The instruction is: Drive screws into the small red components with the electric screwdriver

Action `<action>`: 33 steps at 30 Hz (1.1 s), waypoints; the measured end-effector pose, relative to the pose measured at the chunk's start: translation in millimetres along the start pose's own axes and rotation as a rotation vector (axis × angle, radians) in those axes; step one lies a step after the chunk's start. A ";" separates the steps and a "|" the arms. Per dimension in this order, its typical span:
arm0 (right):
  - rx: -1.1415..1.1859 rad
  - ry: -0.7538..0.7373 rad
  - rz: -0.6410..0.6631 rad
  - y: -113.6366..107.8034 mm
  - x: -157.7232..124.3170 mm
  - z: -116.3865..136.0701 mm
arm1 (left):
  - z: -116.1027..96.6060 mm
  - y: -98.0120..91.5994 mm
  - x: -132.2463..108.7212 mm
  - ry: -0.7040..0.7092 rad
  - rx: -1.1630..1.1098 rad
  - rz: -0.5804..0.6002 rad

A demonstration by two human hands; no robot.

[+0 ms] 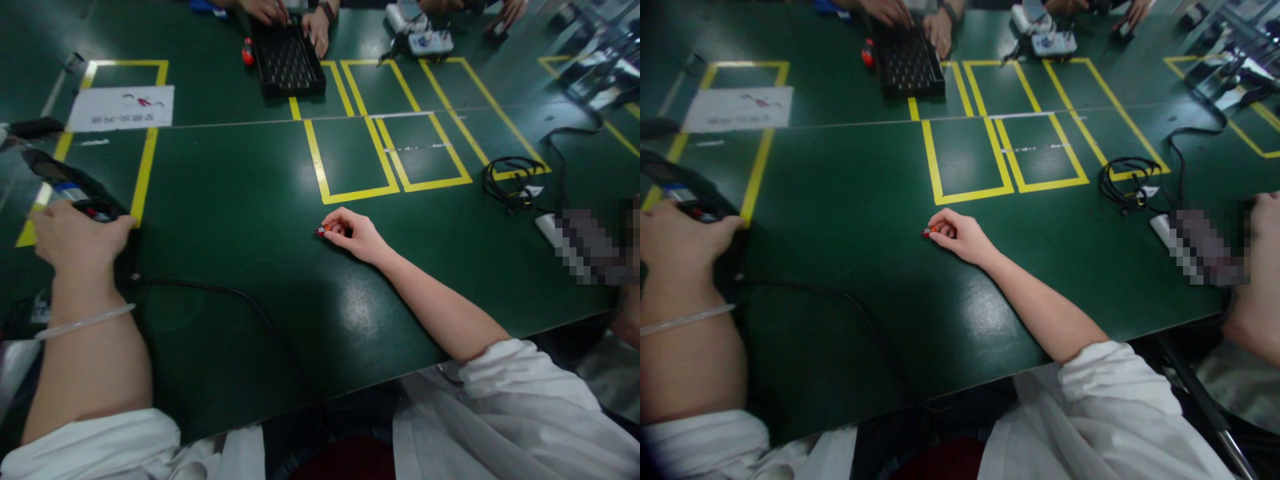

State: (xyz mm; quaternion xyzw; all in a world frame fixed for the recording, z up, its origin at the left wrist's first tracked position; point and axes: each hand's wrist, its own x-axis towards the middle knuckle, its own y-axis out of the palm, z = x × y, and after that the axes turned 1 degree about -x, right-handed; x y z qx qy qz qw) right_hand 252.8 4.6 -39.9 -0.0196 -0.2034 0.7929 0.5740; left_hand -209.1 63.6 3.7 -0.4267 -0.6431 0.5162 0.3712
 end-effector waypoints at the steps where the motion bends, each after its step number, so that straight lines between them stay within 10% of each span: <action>1: -0.006 0.001 -0.001 0.1 0.1 -0.2 | -13.0 -1.9 -4.7 -0.084 -0.006 -0.021; 5: -0.009 -0.003 -0.015 0.6 0.4 -1.1 | -58.2 -3.3 -23.7 -0.083 -0.070 -0.002; 18: 0.005 -0.017 -0.036 1.6 1.0 -3.4 | -182.5 24.8 -132.0 0.616 0.015 0.042; 33: -0.158 -0.179 -0.005 1.5 0.4 -1.9 | -201.1 35.9 -166.6 0.836 -0.074 0.049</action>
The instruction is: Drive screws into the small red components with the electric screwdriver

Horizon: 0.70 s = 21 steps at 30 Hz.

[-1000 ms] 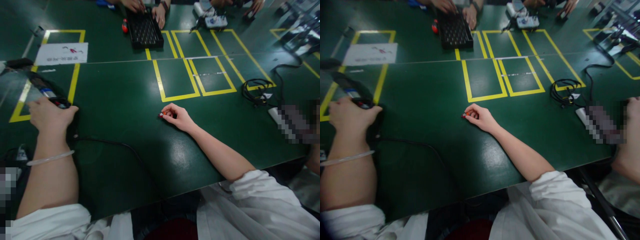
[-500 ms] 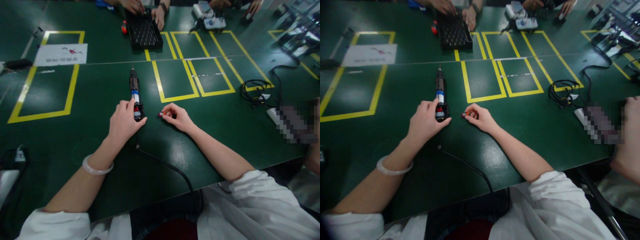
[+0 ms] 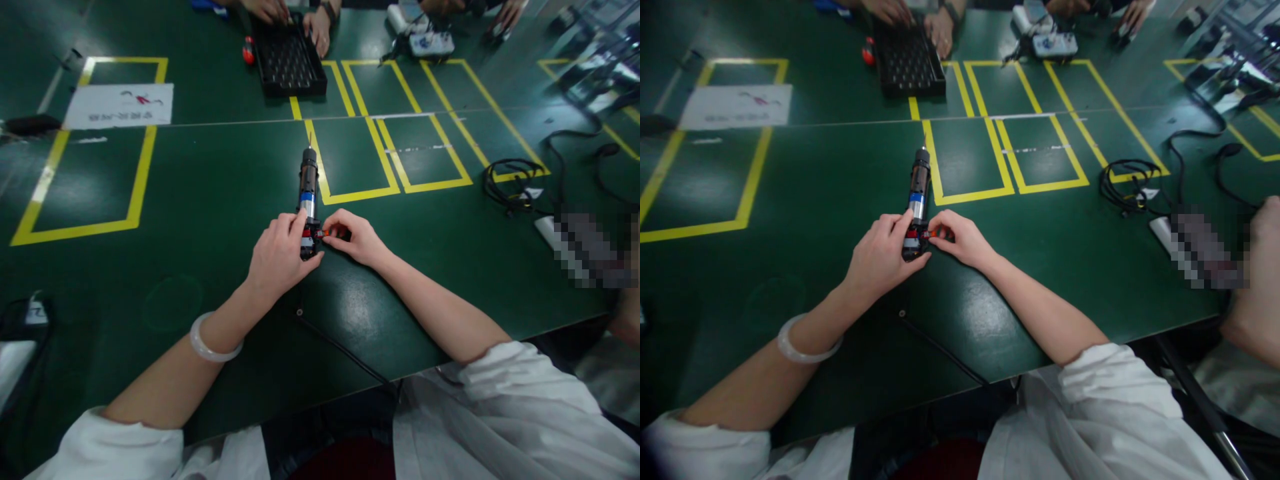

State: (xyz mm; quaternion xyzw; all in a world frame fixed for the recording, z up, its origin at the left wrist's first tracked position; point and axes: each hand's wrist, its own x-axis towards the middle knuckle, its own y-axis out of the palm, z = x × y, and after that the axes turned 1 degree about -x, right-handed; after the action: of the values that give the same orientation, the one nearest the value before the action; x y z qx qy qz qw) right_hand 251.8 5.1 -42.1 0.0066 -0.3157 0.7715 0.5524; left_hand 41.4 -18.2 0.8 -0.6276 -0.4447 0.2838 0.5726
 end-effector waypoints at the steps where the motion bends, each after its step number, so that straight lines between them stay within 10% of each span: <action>1: -0.009 -0.008 0.007 -0.2 0.0 0.1 | 0.2 0.8 -0.3 -0.001 -0.003 -0.006; 21: -0.016 0.041 -0.044 -2.7 -0.5 7.6 | -13.1 -6.2 9.4 -0.060 0.073 0.076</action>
State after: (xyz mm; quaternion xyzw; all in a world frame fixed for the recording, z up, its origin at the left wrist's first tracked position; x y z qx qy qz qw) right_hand 251.8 1.5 -34.8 -0.0066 -0.3104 0.7566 0.5755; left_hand 55.4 -16.3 10.7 -0.6141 -0.4268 0.3399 0.5703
